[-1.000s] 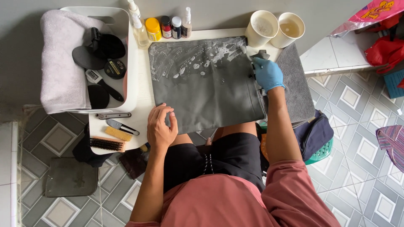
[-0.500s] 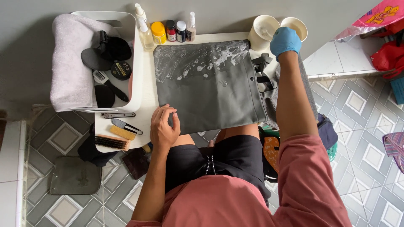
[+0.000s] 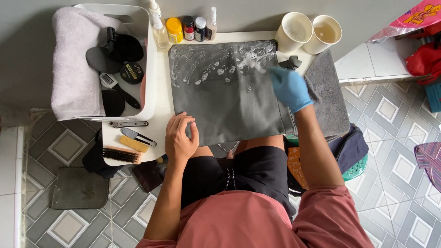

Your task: The person is cleaning the interior of a grey tote bag by applying a white foam cleaner with a small applicator and then wiping it dry with a grey microfiber cloth.

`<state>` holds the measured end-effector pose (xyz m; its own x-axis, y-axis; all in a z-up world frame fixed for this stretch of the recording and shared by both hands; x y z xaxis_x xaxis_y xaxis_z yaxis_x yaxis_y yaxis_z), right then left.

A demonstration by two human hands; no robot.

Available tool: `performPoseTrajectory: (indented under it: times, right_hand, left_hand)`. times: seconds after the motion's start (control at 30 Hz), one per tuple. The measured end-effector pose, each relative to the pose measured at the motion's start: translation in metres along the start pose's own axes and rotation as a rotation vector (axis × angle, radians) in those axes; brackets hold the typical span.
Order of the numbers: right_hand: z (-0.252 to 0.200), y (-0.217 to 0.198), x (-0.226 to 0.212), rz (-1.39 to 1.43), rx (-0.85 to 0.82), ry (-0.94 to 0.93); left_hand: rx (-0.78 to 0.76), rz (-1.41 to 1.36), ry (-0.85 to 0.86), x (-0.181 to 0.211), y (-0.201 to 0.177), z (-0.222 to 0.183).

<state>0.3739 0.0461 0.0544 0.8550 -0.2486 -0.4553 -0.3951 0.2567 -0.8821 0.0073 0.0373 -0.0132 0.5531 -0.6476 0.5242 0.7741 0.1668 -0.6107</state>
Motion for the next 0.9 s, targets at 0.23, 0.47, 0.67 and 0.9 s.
performPoseTrajectory:
  times: [0.23,0.47,0.67,0.9]
  right_hand:
    - [-0.029,0.018,0.060,-0.255,0.176,0.268]
    - [-0.027,0.018,0.060,-0.045,0.042,0.160]
    - [-0.016,0.035,0.039,-0.103,-0.017,0.201]
    - [-0.002,0.036,0.050,-0.106,0.043,0.286]
  left_hand:
    - [-0.017,-0.003,0.003,0.006,-0.006,0.004]
    - [-0.001,0.003,0.008,0.007,-0.005,0.005]
    - [0.010,0.019,0.004,0.007,-0.005,0.004]
    - [0.008,0.008,0.003,0.006,-0.004,0.004]
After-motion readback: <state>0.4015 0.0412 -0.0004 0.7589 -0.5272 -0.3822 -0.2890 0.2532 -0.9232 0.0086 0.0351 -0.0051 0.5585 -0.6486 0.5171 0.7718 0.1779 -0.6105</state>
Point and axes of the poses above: each hand's wrist, its own z-axis towards the middle knuckle, its own y-axis out of the palm, x = y × z, the point moved 4 cm from there along z, towards the middle knuckle, and after that the axes turned 4 degrees about y, right-handed, at the moved point
